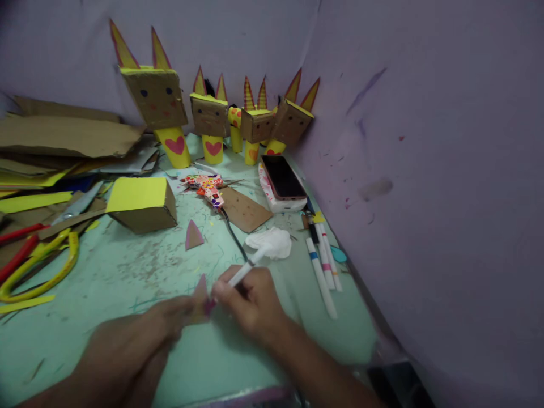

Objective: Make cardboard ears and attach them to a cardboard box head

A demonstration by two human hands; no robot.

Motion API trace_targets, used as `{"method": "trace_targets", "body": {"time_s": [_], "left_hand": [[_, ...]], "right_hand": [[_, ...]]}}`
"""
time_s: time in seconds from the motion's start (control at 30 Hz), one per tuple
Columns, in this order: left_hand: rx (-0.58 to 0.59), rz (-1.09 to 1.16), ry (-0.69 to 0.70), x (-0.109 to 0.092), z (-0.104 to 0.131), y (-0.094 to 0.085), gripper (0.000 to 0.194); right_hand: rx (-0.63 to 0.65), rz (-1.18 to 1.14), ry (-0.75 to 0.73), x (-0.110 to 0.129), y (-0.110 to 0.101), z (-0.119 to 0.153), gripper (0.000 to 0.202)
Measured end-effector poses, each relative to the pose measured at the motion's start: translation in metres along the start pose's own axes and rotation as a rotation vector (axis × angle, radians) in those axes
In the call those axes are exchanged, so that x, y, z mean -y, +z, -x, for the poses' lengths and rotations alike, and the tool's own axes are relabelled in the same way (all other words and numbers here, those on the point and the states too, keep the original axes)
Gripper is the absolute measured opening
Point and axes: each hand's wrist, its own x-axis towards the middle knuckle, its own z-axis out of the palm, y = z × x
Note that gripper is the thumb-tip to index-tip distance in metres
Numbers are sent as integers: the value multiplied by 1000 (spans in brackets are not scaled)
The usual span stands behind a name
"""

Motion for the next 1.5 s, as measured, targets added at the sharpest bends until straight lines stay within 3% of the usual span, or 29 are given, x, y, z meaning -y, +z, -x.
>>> {"method": "trace_targets", "body": {"time_s": [0.1, 0.23, 0.3, 0.43, 0.5, 0.57, 0.67, 0.77, 0.97, 1.13, 1.33, 1.5], "left_hand": [[-145, 130, -190, 10, -8, -13, 23], [-136, 318, -564, 26, -31, -33, 16], [-114, 455, -676, 34, -41, -37, 14], [-6, 502, -798, 42, -49, -35, 18], [68, 467, -758, 43, -49, -32, 21], [132, 443, -690, 43, -47, -30, 25], [190, 394, -592, 43, -48, -29, 29], [281, 292, -507, 45, -59, -29, 29], [485, 93, -228, 45, -93, -21, 14], [542, 130, -236, 47, -102, -14, 12], [588, 218, -278, 52, -103, -12, 9], [599, 142, -253, 52, -104, -11, 8]], "right_hand": [[-134, -90, 26, -2, 1, -2, 28], [-203, -52, 22, -7, -1, -1, 19], [-159, 46, -39, -5, -4, 0, 14], [51, 254, -198, 3, -8, 2, 31], [48, 247, -182, 4, -8, 3, 25], [-40, 172, -112, 2, -8, 4, 19], [-218, 53, -22, -4, -8, 6, 24], [-305, -31, -7, -7, -8, 5, 33], [-277, -107, 100, -3, -2, 8, 36], [-243, -112, 200, 4, 7, 10, 27], [-174, 80, 153, -4, 15, 13, 29], [-152, 133, 115, -8, 16, 16, 27]]}}
